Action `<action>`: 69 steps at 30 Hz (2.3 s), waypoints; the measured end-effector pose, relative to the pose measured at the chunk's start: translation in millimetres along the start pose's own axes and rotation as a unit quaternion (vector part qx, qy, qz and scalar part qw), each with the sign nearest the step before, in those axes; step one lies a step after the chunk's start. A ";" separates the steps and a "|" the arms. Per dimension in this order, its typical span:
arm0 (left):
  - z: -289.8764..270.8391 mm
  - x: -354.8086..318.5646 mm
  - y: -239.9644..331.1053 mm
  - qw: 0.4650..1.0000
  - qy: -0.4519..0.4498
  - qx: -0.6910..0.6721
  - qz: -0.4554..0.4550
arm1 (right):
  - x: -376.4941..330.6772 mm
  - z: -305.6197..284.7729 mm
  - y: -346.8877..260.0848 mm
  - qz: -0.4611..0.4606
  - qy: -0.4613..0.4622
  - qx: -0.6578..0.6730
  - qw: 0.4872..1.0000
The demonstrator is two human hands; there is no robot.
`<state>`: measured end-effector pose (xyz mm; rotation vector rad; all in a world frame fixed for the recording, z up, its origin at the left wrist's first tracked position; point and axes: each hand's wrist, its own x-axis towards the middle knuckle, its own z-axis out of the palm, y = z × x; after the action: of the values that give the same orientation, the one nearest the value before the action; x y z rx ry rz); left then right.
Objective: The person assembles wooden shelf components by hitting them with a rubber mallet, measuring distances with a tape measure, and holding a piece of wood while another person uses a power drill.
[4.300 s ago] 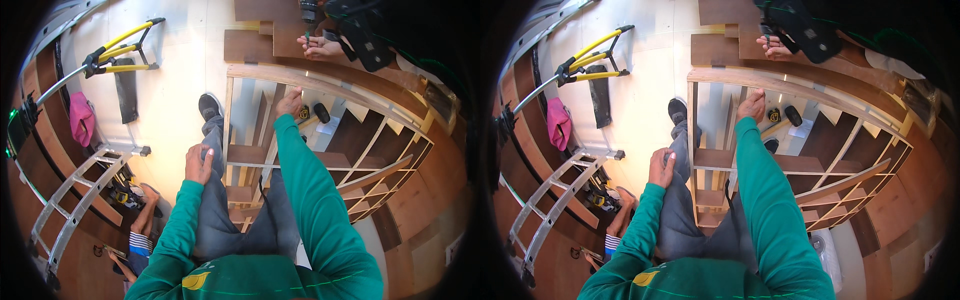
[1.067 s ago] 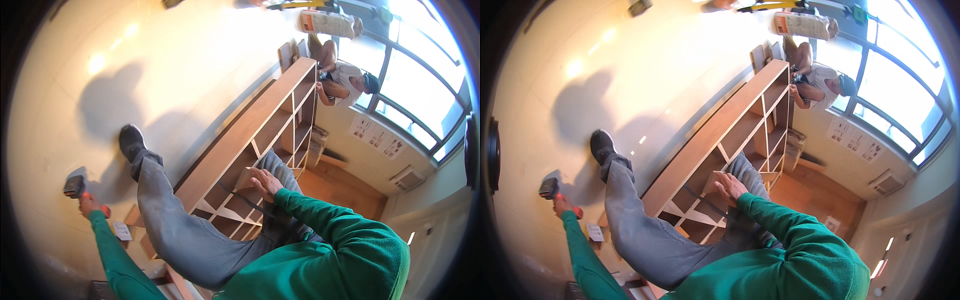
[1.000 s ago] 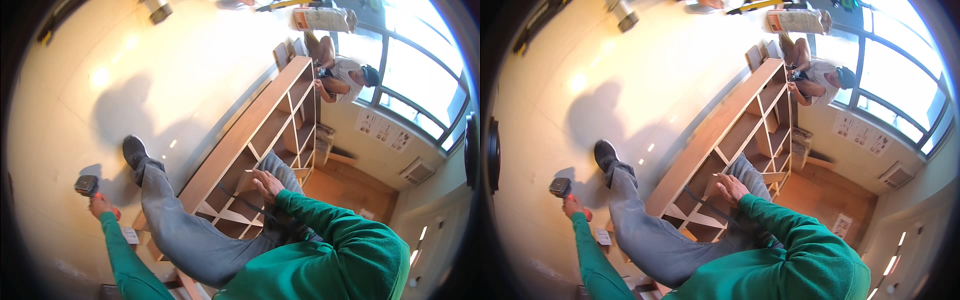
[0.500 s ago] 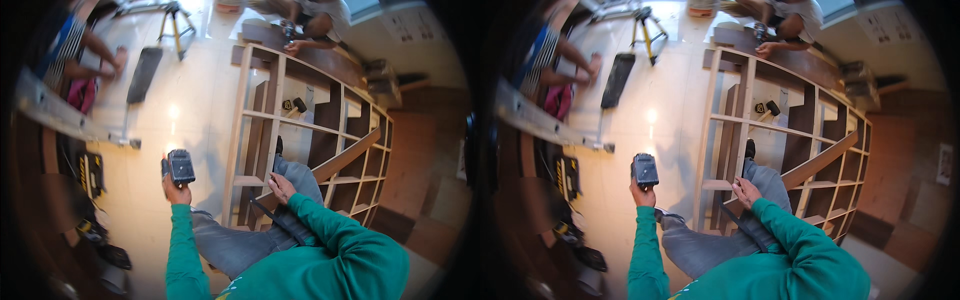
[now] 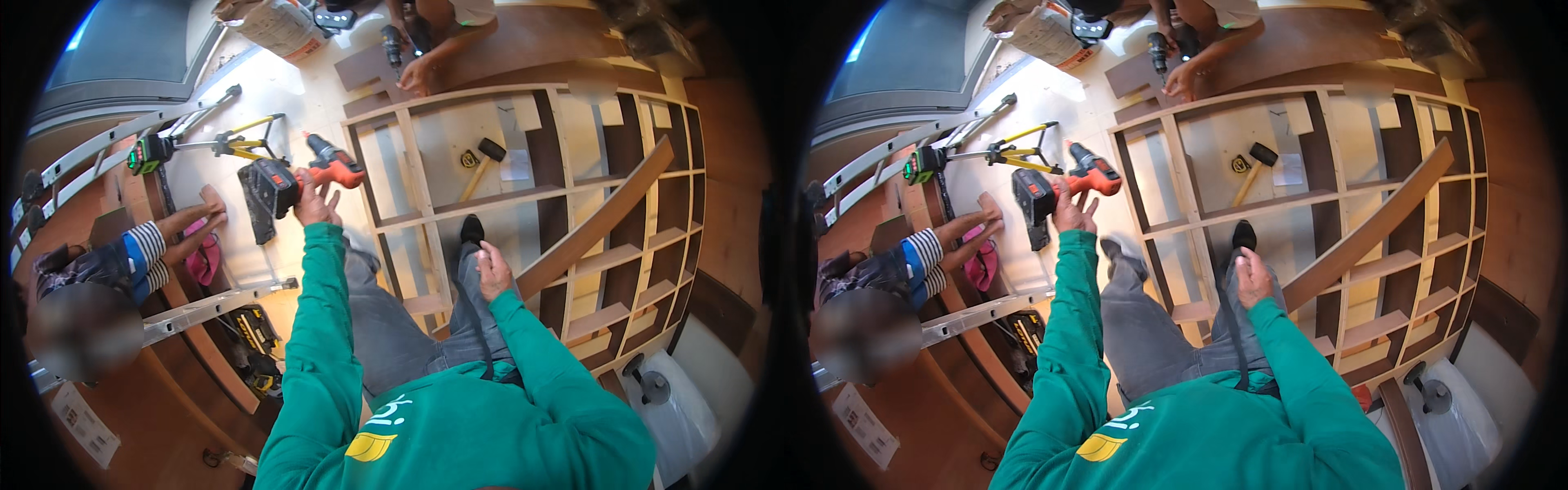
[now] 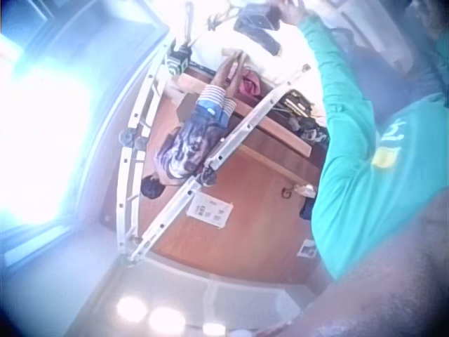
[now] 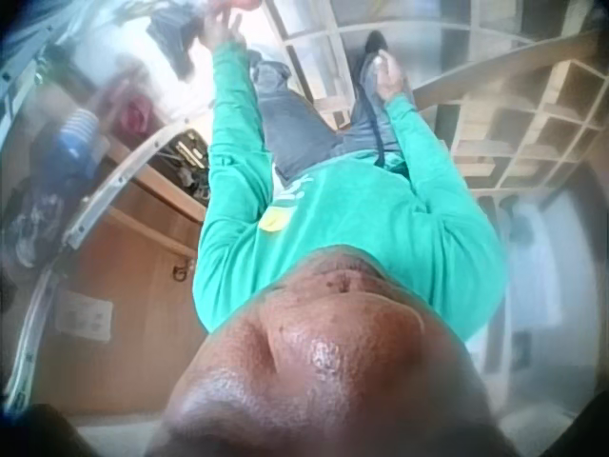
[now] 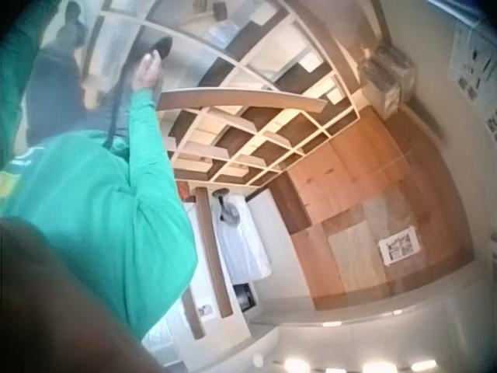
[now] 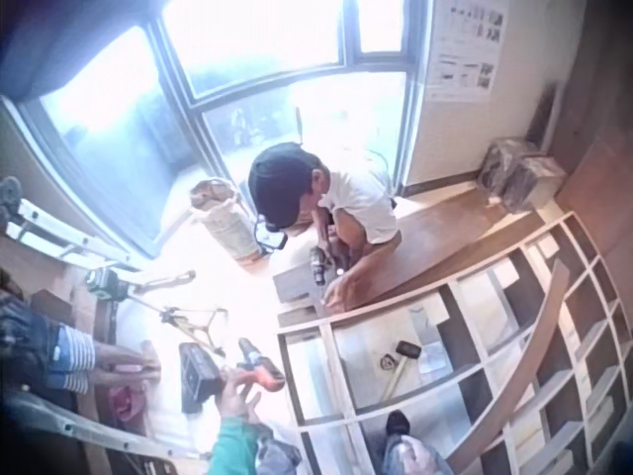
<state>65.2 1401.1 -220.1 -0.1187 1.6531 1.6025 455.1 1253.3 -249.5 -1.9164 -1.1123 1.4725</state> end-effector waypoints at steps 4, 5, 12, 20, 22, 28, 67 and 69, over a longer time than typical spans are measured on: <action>49.3 20.7 15.8 0.999 -0.005 0.005 -0.040 | -0.1 -9.5 -50.9 0.009 -0.018 -0.157 0.987; 51.9 35.5 17.3 0.998 -0.016 0.001 -0.055 | -4.4 -5.6 -53.0 -0.058 0.014 -0.287 0.956; 46.5 137.2 67.5 0.985 -0.030 -0.029 -0.170 | -20.3 57.1 -148.1 0.061 -0.013 -0.484 0.873; 4.4 201.6 120.7 0.973 -0.068 -0.031 -0.216 | -46.4 95.1 -428.1 0.086 -0.064 -0.443 0.890; 7.5 211.9 122.9 0.974 -0.082 -0.029 -0.210 | -44.4 111.8 -467.5 0.085 -0.049 -0.393 0.914; 33.7 247.4 120.3 0.984 -0.099 0.035 -0.146 | -13.3 135.2 -497.6 0.101 0.039 -0.274 0.956; 222.9 572.8 -230.7 0.948 -0.139 -0.235 -0.161 | 481.8 143.0 -147.9 -0.007 -0.379 -0.424 0.822; 228.2 573.5 -240.5 0.950 -0.131 -0.245 -0.140 | 484.2 142.0 -146.7 -0.009 -0.376 -0.432 0.820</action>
<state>-69.9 1814.9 -719.4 -0.3614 0.9638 1.6890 319.7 1719.4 -450.9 -1.7815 -2.4999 1.9882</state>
